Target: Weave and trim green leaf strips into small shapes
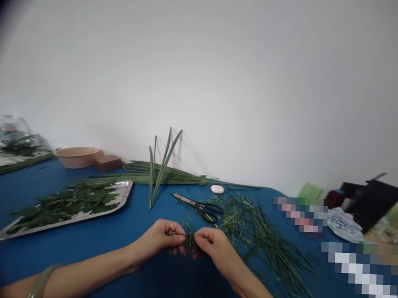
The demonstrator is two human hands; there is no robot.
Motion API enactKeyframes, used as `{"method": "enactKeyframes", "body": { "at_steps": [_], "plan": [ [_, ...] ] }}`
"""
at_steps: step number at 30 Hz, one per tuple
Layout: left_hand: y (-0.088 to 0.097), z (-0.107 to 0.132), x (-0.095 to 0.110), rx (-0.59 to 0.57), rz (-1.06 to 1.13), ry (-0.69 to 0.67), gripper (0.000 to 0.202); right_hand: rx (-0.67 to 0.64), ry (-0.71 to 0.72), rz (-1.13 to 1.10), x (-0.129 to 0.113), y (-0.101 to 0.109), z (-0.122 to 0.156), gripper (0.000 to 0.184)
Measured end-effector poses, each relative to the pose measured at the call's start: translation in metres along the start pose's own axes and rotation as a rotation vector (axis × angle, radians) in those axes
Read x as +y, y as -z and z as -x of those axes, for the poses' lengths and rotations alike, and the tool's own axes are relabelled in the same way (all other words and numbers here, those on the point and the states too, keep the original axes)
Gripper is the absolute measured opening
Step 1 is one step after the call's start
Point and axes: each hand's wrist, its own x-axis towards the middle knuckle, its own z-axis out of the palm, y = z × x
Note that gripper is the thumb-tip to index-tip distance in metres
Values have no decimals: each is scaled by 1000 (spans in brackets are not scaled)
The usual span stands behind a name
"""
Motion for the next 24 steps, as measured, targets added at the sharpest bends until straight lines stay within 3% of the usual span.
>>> {"method": "enactKeyframes", "body": {
  "at_steps": [10,15,24],
  "plan": [
    [3,1,4,0,57,-1,25,32,-93,5,-7,3,1,18],
    [5,0,4,5,55,-7,25,50,-83,52,-9,4,2,26],
    [5,4,15,-107,-144,14,28,97,-165,62,-9,4,0,16]
  ]
}}
